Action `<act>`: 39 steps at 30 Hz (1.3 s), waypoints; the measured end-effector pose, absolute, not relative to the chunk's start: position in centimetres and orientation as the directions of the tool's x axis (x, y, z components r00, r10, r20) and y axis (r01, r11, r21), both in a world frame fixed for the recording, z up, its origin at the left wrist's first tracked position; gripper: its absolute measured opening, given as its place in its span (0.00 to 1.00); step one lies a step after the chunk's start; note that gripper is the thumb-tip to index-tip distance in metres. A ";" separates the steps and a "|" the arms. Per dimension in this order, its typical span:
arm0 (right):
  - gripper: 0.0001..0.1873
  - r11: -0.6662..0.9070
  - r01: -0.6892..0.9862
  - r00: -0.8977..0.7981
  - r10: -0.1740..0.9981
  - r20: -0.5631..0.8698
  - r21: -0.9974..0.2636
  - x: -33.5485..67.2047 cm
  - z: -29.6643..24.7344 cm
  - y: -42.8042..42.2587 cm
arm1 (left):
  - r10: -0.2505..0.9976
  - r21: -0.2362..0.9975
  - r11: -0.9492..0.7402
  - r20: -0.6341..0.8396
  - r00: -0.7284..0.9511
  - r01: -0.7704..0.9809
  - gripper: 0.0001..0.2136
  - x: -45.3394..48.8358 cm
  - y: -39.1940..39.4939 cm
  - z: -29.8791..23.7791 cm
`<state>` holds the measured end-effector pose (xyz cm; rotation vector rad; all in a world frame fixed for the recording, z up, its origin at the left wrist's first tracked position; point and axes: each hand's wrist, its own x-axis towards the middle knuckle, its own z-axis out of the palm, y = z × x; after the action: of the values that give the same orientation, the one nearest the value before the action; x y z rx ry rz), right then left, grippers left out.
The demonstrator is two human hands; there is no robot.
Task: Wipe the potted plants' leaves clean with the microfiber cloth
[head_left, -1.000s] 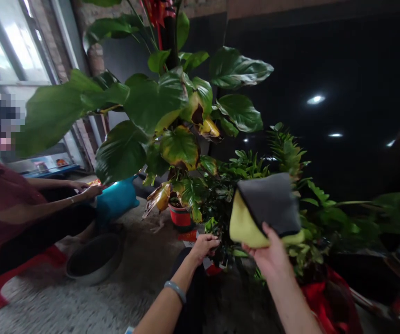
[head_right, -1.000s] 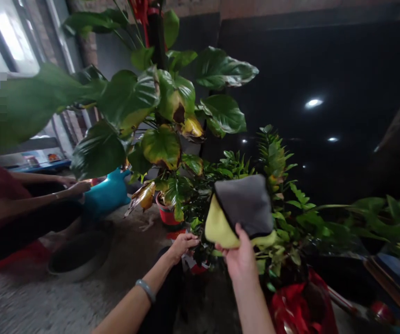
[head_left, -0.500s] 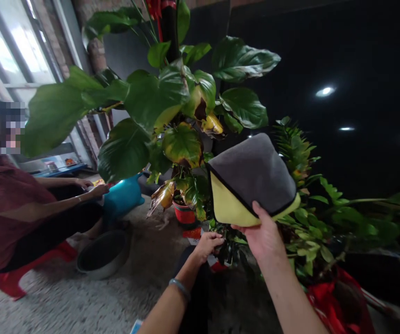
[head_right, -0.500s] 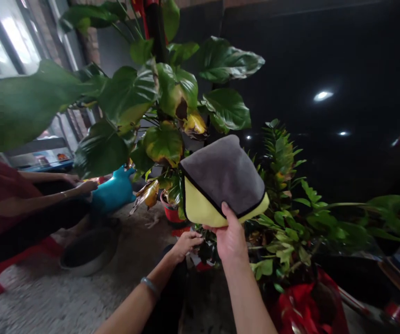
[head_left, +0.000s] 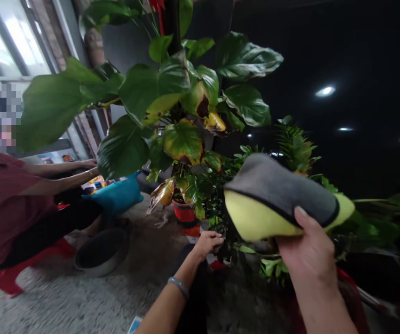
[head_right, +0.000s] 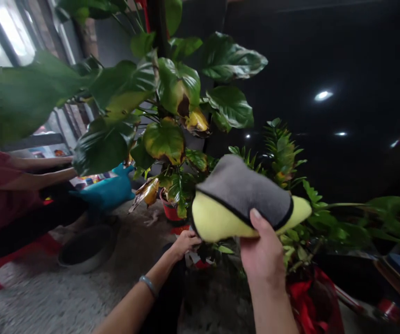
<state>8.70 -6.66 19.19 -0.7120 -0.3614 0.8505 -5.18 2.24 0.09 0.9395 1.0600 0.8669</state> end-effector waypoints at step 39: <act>0.12 0.223 -0.654 0.547 0.800 -0.248 -0.722 11.1 16.9 -7.0 | 0.938 0.946 0.296 -0.261 0.227 -0.132 0.11 -4.0 1.6 0.8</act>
<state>11.07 -6.96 16.92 -0.8906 -0.1909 1.0121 -3.97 1.64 0.82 0.9758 1.0618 0.9268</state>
